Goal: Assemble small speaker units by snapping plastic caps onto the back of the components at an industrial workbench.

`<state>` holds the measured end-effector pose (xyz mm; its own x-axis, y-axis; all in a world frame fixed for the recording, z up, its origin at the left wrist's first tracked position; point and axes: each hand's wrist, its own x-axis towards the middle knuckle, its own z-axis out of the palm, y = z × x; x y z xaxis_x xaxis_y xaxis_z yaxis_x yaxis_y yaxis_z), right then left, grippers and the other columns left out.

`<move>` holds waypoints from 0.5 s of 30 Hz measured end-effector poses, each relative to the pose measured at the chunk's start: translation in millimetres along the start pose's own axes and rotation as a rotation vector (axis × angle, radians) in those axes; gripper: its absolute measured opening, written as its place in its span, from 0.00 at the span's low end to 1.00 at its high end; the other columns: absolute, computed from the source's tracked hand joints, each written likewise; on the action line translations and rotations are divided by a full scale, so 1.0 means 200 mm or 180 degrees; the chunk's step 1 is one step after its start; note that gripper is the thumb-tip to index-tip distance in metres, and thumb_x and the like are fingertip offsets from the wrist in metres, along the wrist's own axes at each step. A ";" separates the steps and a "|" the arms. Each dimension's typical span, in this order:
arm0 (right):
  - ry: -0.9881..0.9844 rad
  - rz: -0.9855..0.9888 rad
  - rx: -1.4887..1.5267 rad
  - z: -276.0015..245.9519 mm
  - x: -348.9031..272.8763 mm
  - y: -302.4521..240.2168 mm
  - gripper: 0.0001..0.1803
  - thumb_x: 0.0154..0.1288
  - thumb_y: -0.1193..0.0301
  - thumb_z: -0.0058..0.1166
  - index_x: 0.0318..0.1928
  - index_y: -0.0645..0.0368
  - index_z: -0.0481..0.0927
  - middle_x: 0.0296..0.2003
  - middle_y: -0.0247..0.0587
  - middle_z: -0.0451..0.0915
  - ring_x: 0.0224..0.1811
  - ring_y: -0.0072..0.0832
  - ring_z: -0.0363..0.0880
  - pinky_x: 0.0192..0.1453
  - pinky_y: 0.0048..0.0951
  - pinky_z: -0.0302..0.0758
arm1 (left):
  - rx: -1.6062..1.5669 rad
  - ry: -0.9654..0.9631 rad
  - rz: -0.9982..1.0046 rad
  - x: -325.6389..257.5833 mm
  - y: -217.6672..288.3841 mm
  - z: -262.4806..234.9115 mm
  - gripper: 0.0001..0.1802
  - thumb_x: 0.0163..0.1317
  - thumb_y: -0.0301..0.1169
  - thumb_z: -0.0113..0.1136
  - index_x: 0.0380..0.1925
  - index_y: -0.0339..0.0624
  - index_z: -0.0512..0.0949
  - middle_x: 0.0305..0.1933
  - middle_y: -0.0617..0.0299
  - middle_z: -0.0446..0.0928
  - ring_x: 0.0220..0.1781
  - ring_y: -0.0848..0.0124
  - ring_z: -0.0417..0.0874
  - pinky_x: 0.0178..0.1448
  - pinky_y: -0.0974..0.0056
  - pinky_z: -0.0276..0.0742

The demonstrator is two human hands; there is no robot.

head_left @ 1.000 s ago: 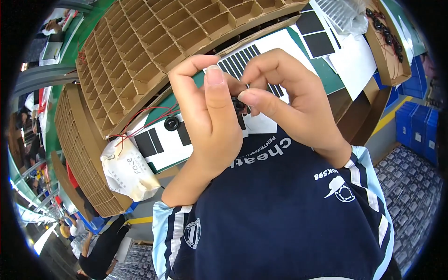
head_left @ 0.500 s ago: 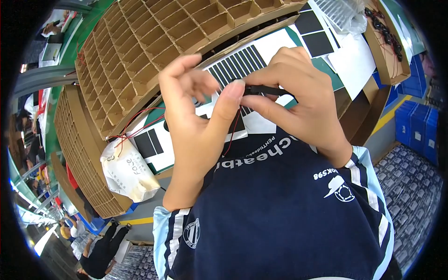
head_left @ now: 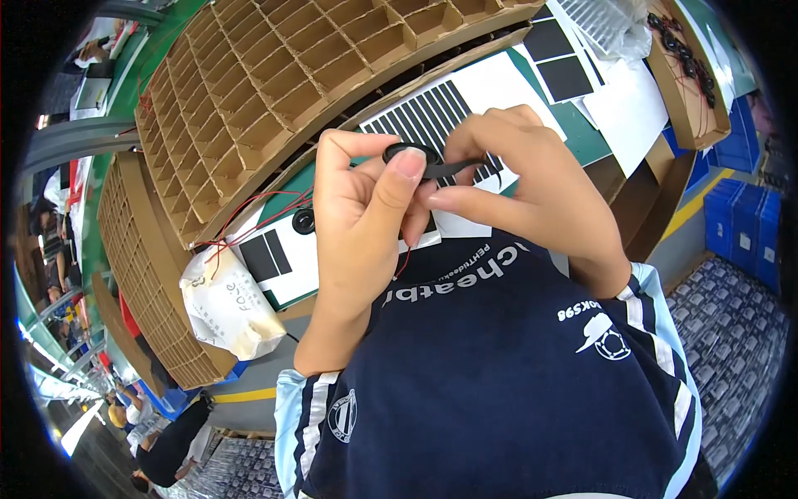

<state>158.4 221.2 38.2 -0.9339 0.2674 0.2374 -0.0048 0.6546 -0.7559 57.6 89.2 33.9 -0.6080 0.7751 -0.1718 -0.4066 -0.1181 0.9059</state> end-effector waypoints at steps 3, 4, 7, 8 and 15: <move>-0.0080 -0.0331 0.0532 0.01 0.01 0.03 0.12 0.54 0.65 0.54 0.23 0.60 0.70 0.17 0.37 0.70 0.21 0.29 0.69 0.32 0.28 0.61 | 0.0057 -0.0019 0.0005 0.01 0.00 -0.01 0.12 0.60 0.30 0.51 0.37 0.39 0.59 0.21 0.58 0.72 0.13 0.82 0.62 0.15 0.78 0.55; -0.0047 -0.0396 0.0995 0.01 0.01 0.04 0.13 0.55 0.67 0.52 0.20 0.62 0.70 0.16 0.38 0.69 0.19 0.29 0.68 0.28 0.28 0.61 | 0.0128 0.0037 0.0000 0.01 0.00 -0.01 0.12 0.60 0.30 0.51 0.37 0.40 0.59 0.20 0.58 0.71 0.12 0.82 0.62 0.15 0.78 0.55; 0.0089 -0.0424 0.1276 0.01 0.02 0.04 0.13 0.57 0.69 0.50 0.20 0.64 0.70 0.14 0.39 0.67 0.18 0.29 0.66 0.23 0.27 0.60 | 0.0219 0.0102 0.0045 0.00 0.00 -0.01 0.11 0.61 0.31 0.50 0.36 0.40 0.60 0.19 0.58 0.71 0.11 0.82 0.60 0.15 0.78 0.54; 0.0089 -0.0423 0.1276 0.01 0.02 0.04 0.13 0.57 0.69 0.50 0.20 0.64 0.70 0.14 0.39 0.67 0.18 0.29 0.66 0.23 0.27 0.60 | 0.0238 0.0111 0.0094 0.00 -0.01 -0.01 0.10 0.61 0.32 0.49 0.36 0.40 0.60 0.19 0.57 0.70 0.11 0.83 0.58 0.15 0.78 0.53; -0.0035 -0.0225 0.1645 0.02 0.03 0.05 0.11 0.57 0.69 0.51 0.23 0.65 0.73 0.17 0.38 0.69 0.19 0.25 0.65 0.25 0.25 0.61 | -0.1483 -0.0948 -0.0514 0.00 -0.01 -0.03 0.12 0.65 0.37 0.40 0.36 0.39 0.61 0.21 0.54 0.70 0.10 0.82 0.56 0.15 0.76 0.53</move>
<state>150.7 226.5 29.1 -0.9286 0.2260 0.2944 -0.2411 0.2355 -0.9415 53.5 86.0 29.7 -0.3223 0.9395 -0.1162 -0.7770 -0.1924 0.5994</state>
